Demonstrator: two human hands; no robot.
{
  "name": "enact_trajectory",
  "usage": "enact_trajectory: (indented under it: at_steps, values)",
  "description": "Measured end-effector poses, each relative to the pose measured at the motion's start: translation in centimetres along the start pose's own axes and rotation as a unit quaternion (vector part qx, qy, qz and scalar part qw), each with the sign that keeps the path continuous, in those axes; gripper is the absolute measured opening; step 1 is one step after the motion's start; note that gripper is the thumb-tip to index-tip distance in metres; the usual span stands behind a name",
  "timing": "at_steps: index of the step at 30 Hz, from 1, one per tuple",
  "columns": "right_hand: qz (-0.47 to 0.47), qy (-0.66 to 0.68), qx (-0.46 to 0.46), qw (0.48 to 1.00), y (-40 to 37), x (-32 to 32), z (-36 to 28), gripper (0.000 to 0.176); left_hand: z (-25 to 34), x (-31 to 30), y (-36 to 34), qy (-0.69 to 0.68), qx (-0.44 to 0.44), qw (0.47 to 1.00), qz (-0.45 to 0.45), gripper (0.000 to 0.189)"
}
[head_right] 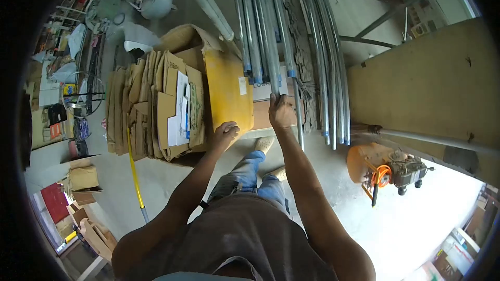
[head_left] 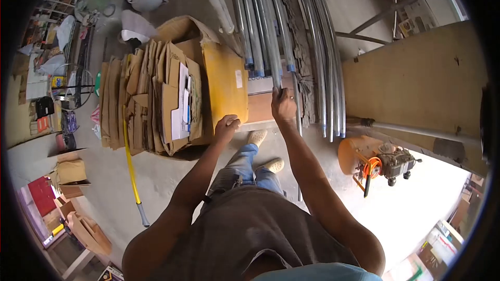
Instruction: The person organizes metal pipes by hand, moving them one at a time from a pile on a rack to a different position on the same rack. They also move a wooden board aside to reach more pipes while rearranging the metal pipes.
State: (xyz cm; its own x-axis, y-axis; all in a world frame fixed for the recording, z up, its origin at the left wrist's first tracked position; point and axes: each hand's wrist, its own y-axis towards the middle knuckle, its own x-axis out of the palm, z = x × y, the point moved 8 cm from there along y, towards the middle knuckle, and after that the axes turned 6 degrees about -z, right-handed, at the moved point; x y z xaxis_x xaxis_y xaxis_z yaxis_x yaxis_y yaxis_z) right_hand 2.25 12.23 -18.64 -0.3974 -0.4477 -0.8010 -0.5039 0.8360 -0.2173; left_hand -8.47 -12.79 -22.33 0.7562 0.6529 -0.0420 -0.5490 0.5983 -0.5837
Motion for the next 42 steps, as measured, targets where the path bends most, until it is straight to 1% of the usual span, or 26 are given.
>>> enact_trajectory:
  at_steps: [2, 6, 7, 8, 9, 10, 11, 12, 15, 18, 19, 22, 24, 26, 27, 28, 29, 30, 31, 32, 33, 34, 35, 36, 39, 42]
  values:
    - [0.020, 0.012, 0.009, 1.000, -0.1, -0.3, 0.0, 0.033, 0.3, 1.0, 0.9, 0.001, 0.013, 1.000, 0.004, 0.032]
    - [0.055, 0.062, 0.000, 0.997, -0.4, -1.4, -0.5, 0.032, 0.9, 4.2, 3.2, 0.092, 0.073, 0.993, -0.026, 0.032]
    - [0.029, 0.059, -0.006, 0.998, 0.1, -1.0, -0.4, 0.034, 1.2, 5.3, 3.7, 0.123, 0.102, 0.987, -0.031, 0.032]
    - [0.001, 0.056, -0.011, 0.998, 0.6, -0.3, -0.1, 0.037, 1.8, 6.5, 3.7, 0.126, 0.103, 0.986, -0.037, 0.032]
    - [-0.014, 0.028, -0.036, 0.999, 1.5, 1.6, 1.8, 0.054, 2.0, 7.7, 3.7, 0.060, 0.065, 0.993, -0.073, 0.033]
    - [-0.016, 0.032, -0.031, 0.999, 2.0, 0.9, 2.8, 0.054, 2.1, 8.7, 3.7, -0.005, 0.023, 0.994, -0.105, 0.034]
    - [-0.168, 0.306, 0.030, 0.937, 1.7, 2.6, 4.2, 0.070, 2.2, 9.3, 3.7, -0.021, 0.001, 0.993, -0.113, 0.036]
    - [-0.299, 0.548, 0.091, 0.776, 0.1, 4.2, 3.9, 0.087, 2.1, 9.7, 3.8, -0.040, -0.022, 0.992, -0.121, 0.038]
    - [-0.332, 0.574, 0.104, 0.741, -3.0, 3.6, 5.0, 0.090, 1.6, 9.9, 2.8, -0.070, -0.082, 0.990, -0.094, 0.042]
    - [-0.312, 0.593, 0.097, 0.736, -3.1, 3.5, 4.5, 0.089, 0.1, 9.0, 1.8, -0.089, -0.113, 0.985, -0.093, 0.043]
    - [-0.307, 0.588, 0.093, 0.743, -2.4, 3.6, 4.4, 0.077, -0.2, 8.5, 1.5, -0.073, -0.114, 0.987, -0.086, 0.045]
    - [-0.274, 0.583, 0.071, 0.762, -0.8, 2.8, 2.9, 0.066, -1.9, 7.1, 1.5, -0.094, -0.124, 0.985, -0.080, 0.045]
    - [-0.281, 0.577, 0.086, 0.762, -0.5, 2.2, 2.3, 0.061, -2.7, 6.2, 2.1, -0.097, -0.135, 0.983, -0.074, 0.045]
    - [-0.293, 0.586, 0.027, 0.755, -0.5, 1.3, 0.8, 0.049, -2.4, 5.9, 1.3, -0.101, -0.150, 0.981, -0.066, 0.045]
    - [-0.286, 0.561, -0.029, 0.776, -1.1, 0.1, 0.5, 0.045, -1.8, 5.6, 1.2, -0.091, -0.133, 0.985, -0.058, 0.043]
    - [-0.287, 0.562, -0.029, 0.775, -1.1, 0.1, 1.0, 0.045, -1.1, 5.3, 0.9, -0.081, -0.116, 0.989, -0.049, 0.040]
    - [-0.292, 0.455, -0.112, 0.834, -0.9, -0.4, 0.7, 0.042, -3.7, 4.8, 1.6, -0.082, -0.114, 0.989, -0.047, 0.040]
    - [-0.287, 0.339, -0.197, 0.874, -0.5, -0.8, -0.4, 0.040, -7.7, 4.4, 3.3, -0.038, -0.082, 0.991, -0.094, 0.036]
    - [-0.279, 0.289, -0.110, 0.909, -0.8, -0.9, -0.3, 0.033, -8.2, 4.1, 5.1, 0.008, -0.038, 0.990, -0.138, 0.032]
    - [-0.036, 0.012, -0.402, 0.915, -1.8, 0.4, -0.6, 0.029, -6.1, 4.0, 3.1, -0.037, -0.062, 0.995, -0.068, 0.025]
    - [-0.077, 0.090, -0.389, 0.913, -1.9, 0.7, -0.4, 0.025, -6.9, 3.9, 4.1, 0.015, -0.060, 0.994, -0.090, 0.023]
    - [-0.245, 0.231, -0.130, 0.933, 0.2, 5.8, 3.6, 0.037, -8.0, 3.7, 5.5, 0.004, 0.068, 0.995, -0.074, 0.024]
    - [-0.203, 0.100, 0.011, 0.974, -2.3, 0.9, 1.1, 0.046, -5.1, 4.7, 4.0, 0.098, 0.007, 0.988, -0.120, 0.028]
    - [-0.149, 0.096, 0.056, 0.983, -2.6, 0.9, 2.0, 0.043, -5.6, 4.7, 3.6, -0.075, -0.145, 0.984, -0.077, 0.030]
    - [-0.118, 0.024, 0.052, 0.991, -2.2, 0.7, 1.7, 0.036, -3.1, 5.5, 2.9, -0.136, -0.122, 0.977, -0.107, 0.031]
    - [-0.078, 0.086, 0.098, 0.988, -3.2, 0.7, 2.2, 0.033, -2.0, 6.1, 2.9, -0.101, -0.060, 0.986, -0.115, 0.032]
